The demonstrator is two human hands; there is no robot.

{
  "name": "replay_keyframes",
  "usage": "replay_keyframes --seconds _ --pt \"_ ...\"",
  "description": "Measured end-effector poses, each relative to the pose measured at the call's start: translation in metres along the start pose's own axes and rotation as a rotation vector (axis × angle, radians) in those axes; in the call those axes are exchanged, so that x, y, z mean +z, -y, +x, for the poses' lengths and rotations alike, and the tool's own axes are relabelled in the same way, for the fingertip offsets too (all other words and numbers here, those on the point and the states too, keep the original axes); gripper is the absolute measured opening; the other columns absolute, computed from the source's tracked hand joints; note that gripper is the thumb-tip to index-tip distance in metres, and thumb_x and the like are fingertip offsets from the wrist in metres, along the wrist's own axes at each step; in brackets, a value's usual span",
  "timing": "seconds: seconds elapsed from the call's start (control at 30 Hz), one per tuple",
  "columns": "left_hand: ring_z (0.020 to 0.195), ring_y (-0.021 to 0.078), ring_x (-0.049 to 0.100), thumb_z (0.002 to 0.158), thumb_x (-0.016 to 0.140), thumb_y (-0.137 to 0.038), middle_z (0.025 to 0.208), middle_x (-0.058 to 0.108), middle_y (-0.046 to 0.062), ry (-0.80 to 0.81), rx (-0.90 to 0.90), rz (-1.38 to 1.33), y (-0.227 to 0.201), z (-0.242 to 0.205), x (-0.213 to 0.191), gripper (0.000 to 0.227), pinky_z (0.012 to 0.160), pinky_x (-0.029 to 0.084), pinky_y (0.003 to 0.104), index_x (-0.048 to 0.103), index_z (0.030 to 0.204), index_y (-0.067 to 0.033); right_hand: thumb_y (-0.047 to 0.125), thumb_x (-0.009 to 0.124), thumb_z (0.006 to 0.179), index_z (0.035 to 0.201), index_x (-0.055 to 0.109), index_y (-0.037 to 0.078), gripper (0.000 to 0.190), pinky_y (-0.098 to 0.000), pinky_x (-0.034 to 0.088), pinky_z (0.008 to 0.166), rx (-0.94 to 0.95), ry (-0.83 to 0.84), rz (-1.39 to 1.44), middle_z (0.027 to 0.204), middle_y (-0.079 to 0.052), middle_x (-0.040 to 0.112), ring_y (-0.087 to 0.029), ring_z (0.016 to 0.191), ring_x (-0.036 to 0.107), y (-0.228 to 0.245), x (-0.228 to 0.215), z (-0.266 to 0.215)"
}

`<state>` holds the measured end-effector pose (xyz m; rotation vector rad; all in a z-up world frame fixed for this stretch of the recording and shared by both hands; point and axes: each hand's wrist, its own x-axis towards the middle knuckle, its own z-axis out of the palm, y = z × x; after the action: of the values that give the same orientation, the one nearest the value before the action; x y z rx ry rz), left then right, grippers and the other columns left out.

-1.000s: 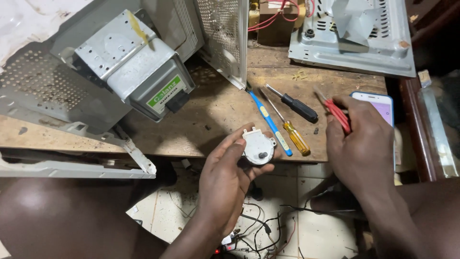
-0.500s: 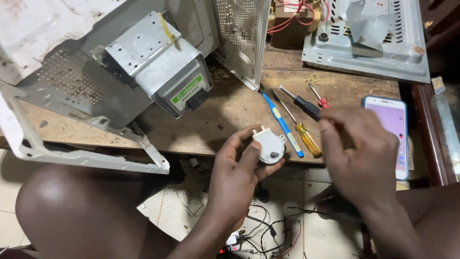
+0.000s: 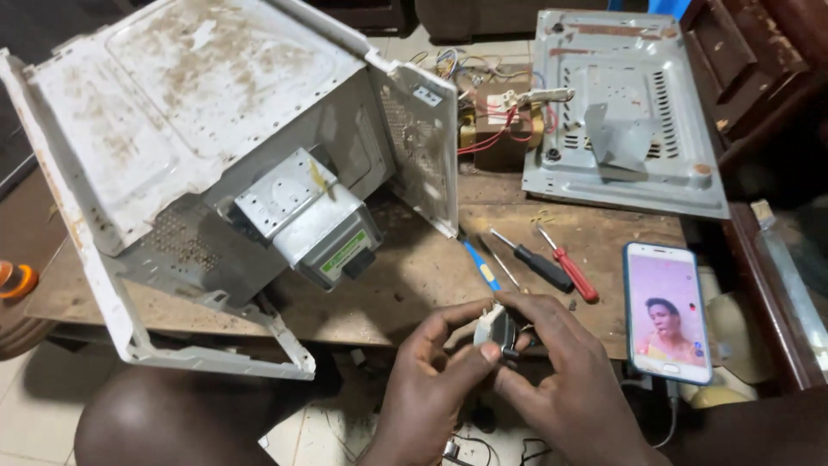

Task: Dismantling and inspecting a microwave turntable motor using a screwdriver for prying and manipulation.

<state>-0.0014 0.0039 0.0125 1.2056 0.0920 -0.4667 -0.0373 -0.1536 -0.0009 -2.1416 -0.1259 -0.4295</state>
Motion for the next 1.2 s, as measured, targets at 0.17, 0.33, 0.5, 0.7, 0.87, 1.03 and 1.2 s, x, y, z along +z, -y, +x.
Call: replay_keyframes --seconds 0.17,0.33,0.5,0.7,0.87,1.03,1.2 --pt "0.133 0.0192 0.064 0.087 0.067 -0.035 0.147 0.064 0.007 0.213 0.13 0.647 -0.031 -0.02 0.002 0.077 0.101 0.051 0.031 0.038 0.157 -0.0189 0.018 0.081 0.075 0.134 0.065 0.012 0.062 -0.0317 0.05 0.101 0.093 -0.038 -0.003 0.13 -0.005 0.072 -0.018 0.122 0.067 0.001 -0.01 0.004" --pt "0.123 0.0381 0.062 0.092 0.063 -0.029 0.144 0.059 0.017 0.568 0.469 1.17 -0.072 -0.044 -0.02 0.053 0.095 0.048 0.046 0.055 0.139 -0.0065 0.011 0.082 0.073 0.135 0.065 0.013 0.064 -0.0291 0.052 0.094 -0.022 -0.055 -0.135 0.12 -0.007 0.069 -0.018 0.111 0.069 -0.017 -0.005 -0.003" --pt "0.105 0.0114 0.072 0.103 0.054 -0.039 0.124 0.073 0.002 0.181 0.68 1.052 -0.225 -0.023 -0.123 0.04 0.085 0.053 0.027 0.063 0.132 -0.0143 0.018 0.08 0.08 0.134 0.062 0.007 0.059 -0.0341 0.05 0.098 -0.114 -0.016 -0.223 0.124 -0.009 0.062 -0.023 0.113 0.065 -0.018 0.018 -0.004" --pt "0.096 0.0098 0.059 0.116 0.024 -0.057 0.118 0.064 -0.003 -0.618 0.789 0.98 -0.232 -0.036 -0.154 0.056 0.079 0.038 0.036 0.05 0.138 -0.013 0.025 0.079 0.084 0.13 0.066 0.009 0.05 -0.0424 0.054 0.088 -0.252 0.028 -0.343 0.117 -0.008 0.063 -0.029 0.109 0.063 -0.021 0.047 0.015" --pt "0.084 0.003 0.061 0.11 0.059 -0.035 0.093 0.065 -0.007 -0.93 0.946 0.5 -0.233 0.079 -0.249 0.016 0.07 0.052 0.021 0.064 0.104 -0.0202 0.035 0.079 0.083 0.129 0.069 0.019 0.05 -0.0473 0.053 0.088 -0.221 0.086 -0.525 0.122 -0.007 0.061 -0.032 0.114 0.056 -0.051 0.068 0.028" --pt "0.056 0.0045 0.037 0.094 0.044 -0.061 0.083 0.053 -0.004 -0.623 0.41 0.049 -0.249 0.083 -0.215 0.049 0.048 0.027 0.021 0.06 0.102 -0.0155 0.029 0.08 0.082 0.127 0.068 0.013 0.049 -0.0526 0.052 0.089 -0.321 0.054 -0.586 0.121 -0.013 0.062 -0.037 0.111 0.055 -0.054 0.074 0.041" --pt "0.143 0.0381 0.055 0.082 0.04 -0.061 0.156 0.055 0.017 0.0 0.463 -0.295 -0.246 0.095 -0.201 0.083 0.115 0.047 0.051 0.053 0.148 -0.0108 0.03 0.076 0.083 0.131 0.064 0.011 0.053 -0.0514 0.046 0.099 -0.303 0.001 -0.585 0.134 -0.013 0.063 -0.038 0.115 0.05 -0.027 0.067 0.051"
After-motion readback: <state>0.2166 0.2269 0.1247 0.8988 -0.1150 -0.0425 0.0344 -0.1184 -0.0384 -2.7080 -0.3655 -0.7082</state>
